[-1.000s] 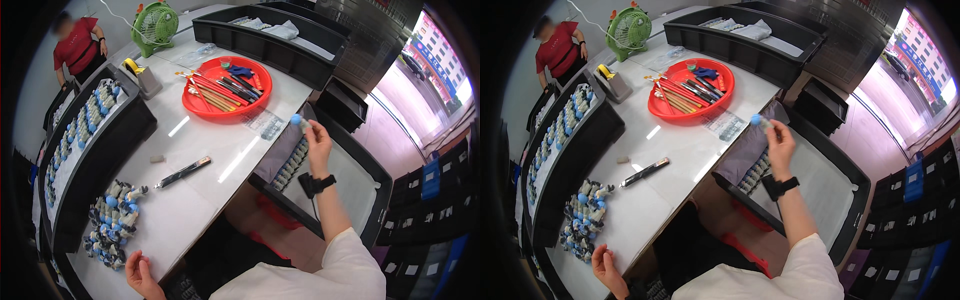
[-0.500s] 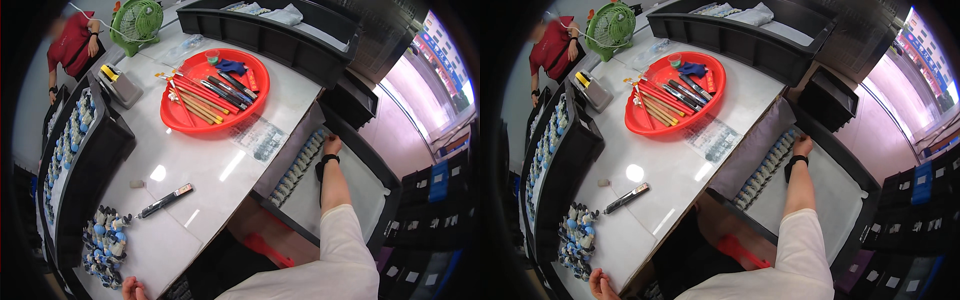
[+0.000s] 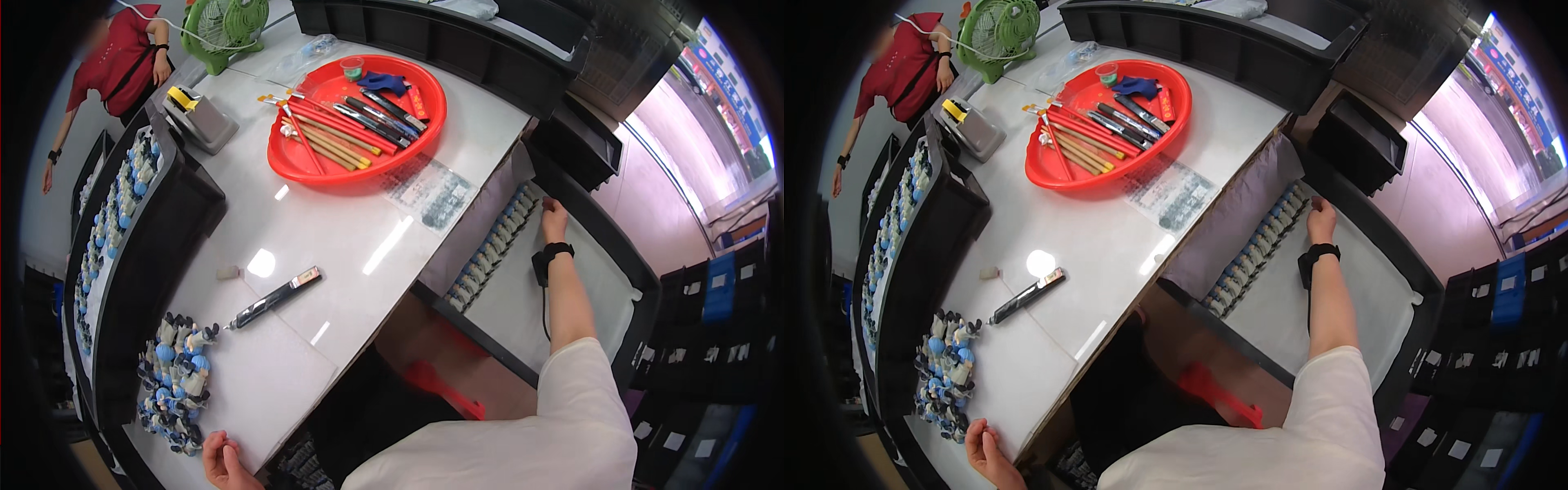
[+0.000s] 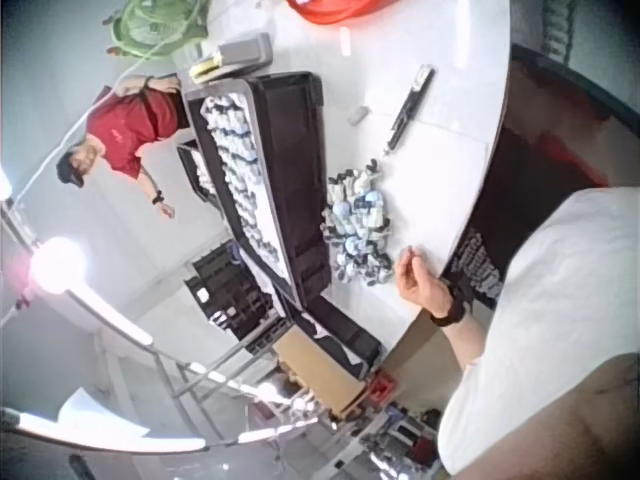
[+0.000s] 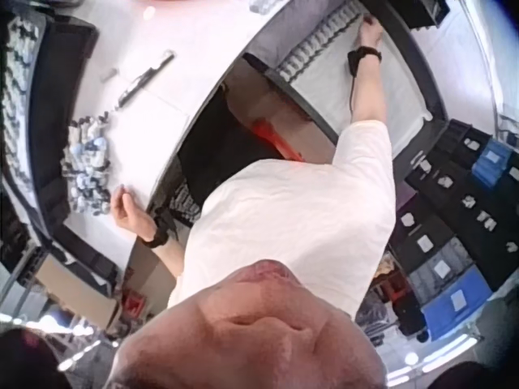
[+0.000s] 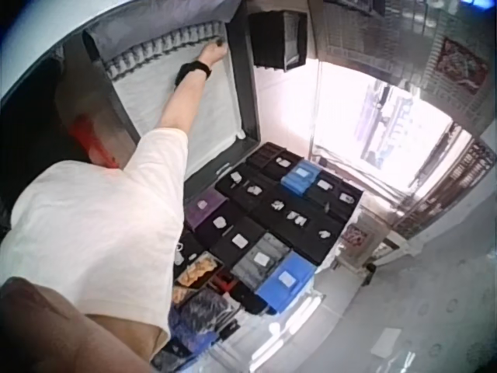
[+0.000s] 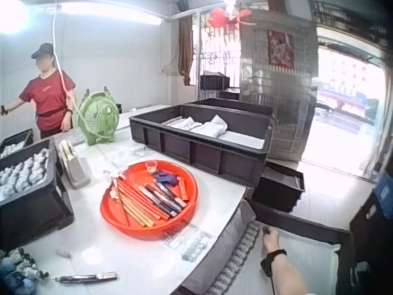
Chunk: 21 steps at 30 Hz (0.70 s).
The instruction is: Inspecting small manufactured components and arranging them into organized rows in a shipping tray.
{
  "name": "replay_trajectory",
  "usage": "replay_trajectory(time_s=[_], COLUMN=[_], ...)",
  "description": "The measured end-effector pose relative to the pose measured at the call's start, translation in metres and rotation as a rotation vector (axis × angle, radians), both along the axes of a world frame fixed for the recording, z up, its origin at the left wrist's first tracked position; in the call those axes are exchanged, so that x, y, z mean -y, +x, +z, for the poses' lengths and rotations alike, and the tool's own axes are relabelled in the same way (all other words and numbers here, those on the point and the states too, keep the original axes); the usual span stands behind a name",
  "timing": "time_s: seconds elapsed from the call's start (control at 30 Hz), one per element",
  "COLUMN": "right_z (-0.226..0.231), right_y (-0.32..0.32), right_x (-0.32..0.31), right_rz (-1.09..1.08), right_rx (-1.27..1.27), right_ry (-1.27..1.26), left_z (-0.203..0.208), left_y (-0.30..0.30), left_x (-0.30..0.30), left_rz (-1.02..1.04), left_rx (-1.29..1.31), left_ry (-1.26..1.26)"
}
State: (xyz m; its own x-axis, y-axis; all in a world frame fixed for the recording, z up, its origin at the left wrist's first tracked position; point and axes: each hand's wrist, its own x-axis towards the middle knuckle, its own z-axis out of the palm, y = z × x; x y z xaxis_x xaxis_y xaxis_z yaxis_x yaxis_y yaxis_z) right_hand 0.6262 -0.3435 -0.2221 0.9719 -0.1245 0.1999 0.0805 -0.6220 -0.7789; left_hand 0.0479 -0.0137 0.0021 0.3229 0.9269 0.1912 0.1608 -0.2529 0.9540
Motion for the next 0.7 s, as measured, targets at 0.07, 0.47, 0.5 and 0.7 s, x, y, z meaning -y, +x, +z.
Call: replay_trajectory(time_s=[0.07,0.47,0.5,0.7], right_z=[0.012,0.056,0.057,0.053], right_y=[-0.030,-0.190,-0.194,-0.202], right_x=[-0.002,-0.037,-0.039,-0.050], right_rz=[0.087,0.943,0.970,0.994], right_rx=[-0.146,-0.459,-0.380,-0.325], right_ry=[0.101,-0.117,-0.172,-0.439], left_z=[-0.004,-0.004,-0.004,-0.007], left_y=[-0.001,-0.006,-0.006,-0.008], left_x=[-0.003,-0.001,-0.001,-0.004], left_rz=[0.004,0.007,-0.007,-0.022], left_rx=[-0.028,0.026,0.026,0.018], left_ry=[-0.003,-0.040,-0.039,-0.006])
